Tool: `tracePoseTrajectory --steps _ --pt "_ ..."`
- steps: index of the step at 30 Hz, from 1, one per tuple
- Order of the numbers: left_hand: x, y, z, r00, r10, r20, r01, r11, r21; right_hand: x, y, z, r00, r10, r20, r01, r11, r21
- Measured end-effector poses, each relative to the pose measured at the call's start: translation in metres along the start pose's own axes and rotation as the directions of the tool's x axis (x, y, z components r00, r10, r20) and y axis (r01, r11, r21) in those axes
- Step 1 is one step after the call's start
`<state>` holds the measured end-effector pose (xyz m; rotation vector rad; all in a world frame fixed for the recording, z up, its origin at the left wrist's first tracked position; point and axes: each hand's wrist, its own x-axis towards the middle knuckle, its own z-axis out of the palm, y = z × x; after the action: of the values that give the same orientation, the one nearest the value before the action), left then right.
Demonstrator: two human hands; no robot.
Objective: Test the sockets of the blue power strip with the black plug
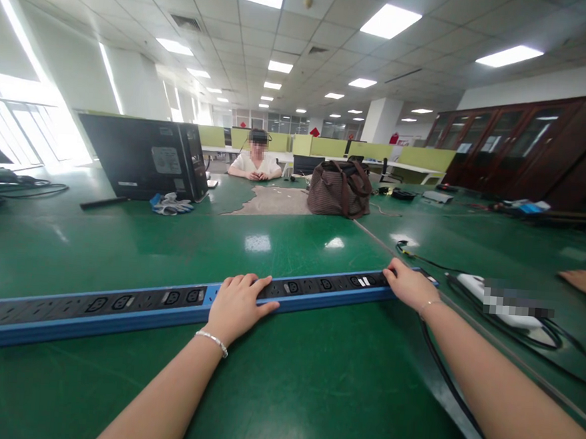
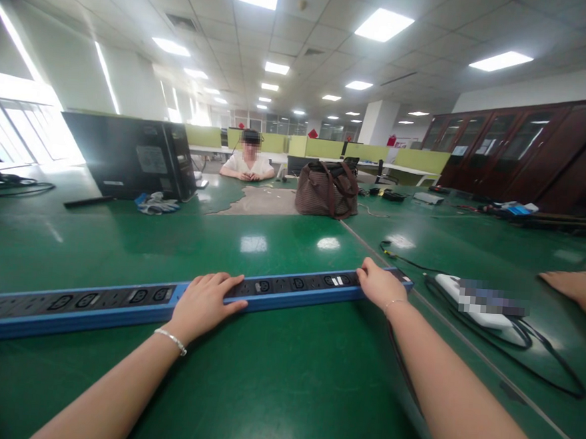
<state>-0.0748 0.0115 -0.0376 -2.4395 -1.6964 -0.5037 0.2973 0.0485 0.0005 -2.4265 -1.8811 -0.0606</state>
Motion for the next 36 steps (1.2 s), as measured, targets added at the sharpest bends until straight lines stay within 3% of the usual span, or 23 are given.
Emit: tracePoseTrajectory --steps 5,14,20,25,30,36 --pt "0.0 0.0 0.001 1.0 0.005 -0.006 -0.005 1.0 0.01 -0.002 -0.002 0.003 1.0 0.008 0.0 -0.008 0.999 -0.033" --pt "0.0 -0.001 0.001 1.0 0.006 -0.002 -0.006 1.0 0.027 0.01 0.011 0.02 0.991 0.128 -0.048 -0.117 0.976 0.185" --pt "0.0 0.0 0.001 1.0 0.005 -0.003 -0.005 1.0 0.023 0.009 0.011 0.019 0.992 0.118 -0.046 -0.108 0.979 0.171" --pt "0.0 0.0 0.001 1.0 -0.002 0.001 0.002 1.0 0.023 0.006 0.009 0.02 0.979 0.114 -0.17 -0.087 0.984 0.158" --pt "0.0 0.0 0.001 1.0 0.0 -0.003 0.0 1.0 0.026 0.005 0.006 0.018 0.983 0.178 -0.05 -0.159 0.953 0.257" --pt "0.0 0.0 0.001 1.0 -0.001 -0.001 0.001 1.0 0.027 0.001 0.0 0.01 0.985 0.168 -0.029 -0.163 0.979 0.125"
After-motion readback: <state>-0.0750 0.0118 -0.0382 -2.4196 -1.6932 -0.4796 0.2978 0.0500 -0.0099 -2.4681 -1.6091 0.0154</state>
